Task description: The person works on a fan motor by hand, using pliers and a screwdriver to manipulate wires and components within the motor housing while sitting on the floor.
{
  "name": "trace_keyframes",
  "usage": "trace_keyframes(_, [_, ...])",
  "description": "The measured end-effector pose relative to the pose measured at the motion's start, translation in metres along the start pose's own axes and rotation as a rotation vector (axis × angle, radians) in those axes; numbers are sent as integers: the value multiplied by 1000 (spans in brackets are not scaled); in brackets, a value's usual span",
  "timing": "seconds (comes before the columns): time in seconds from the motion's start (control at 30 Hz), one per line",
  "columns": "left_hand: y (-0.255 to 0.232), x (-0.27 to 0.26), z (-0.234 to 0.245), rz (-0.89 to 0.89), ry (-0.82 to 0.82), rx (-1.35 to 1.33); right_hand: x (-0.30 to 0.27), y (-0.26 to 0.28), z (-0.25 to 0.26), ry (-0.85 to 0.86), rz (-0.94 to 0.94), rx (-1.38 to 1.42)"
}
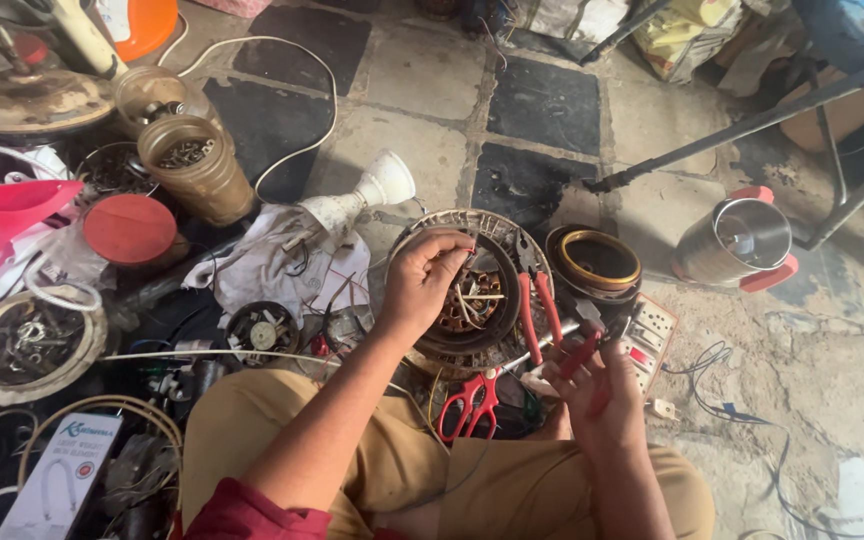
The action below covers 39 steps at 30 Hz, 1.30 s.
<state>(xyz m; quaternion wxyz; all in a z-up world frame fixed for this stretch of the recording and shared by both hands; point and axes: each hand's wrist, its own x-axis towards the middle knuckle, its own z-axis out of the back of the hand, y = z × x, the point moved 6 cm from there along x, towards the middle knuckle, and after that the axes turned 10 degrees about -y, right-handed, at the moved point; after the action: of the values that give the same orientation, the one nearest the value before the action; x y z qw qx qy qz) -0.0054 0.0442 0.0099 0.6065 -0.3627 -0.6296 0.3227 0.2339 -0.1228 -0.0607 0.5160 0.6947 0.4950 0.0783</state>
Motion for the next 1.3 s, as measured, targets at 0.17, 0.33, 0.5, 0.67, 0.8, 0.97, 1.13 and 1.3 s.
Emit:
trace_keyframes(0.17, [5, 24, -13, 177, 262, 96, -8, 31, -22, -132, 279, -572])
trace_keyframes(0.33, [3, 35, -13, 230, 393, 220, -23, 69, -99, 12, 986, -1110])
trace_keyframes(0.5, [-8, 31, -10, 203, 313, 232, -19, 71, -143, 9, 1178, -1412])
trace_keyframes(0.67, [-3, 23, -10, 208, 256, 173, -13, 60, -152, 122, 1183, -1346])
trace_keyframes(0.8, [5, 19, -12, 210, 240, 58, -11, 56, -152, 143, 1212, -1321])
trace_keyframes(0.97, [10, 19, -14, 269, 228, 60, -12, 55, -158, 136, 1222, -1323])
trace_keyframes(1.13, [4, 22, -12, 261, 224, 117, -19, 57, -162, 73, 1258, -1354])
trace_keyframes(1.3, [-4, 23, -9, 195, 215, 243, -23, 58, -162, 52, 1278, -1349])
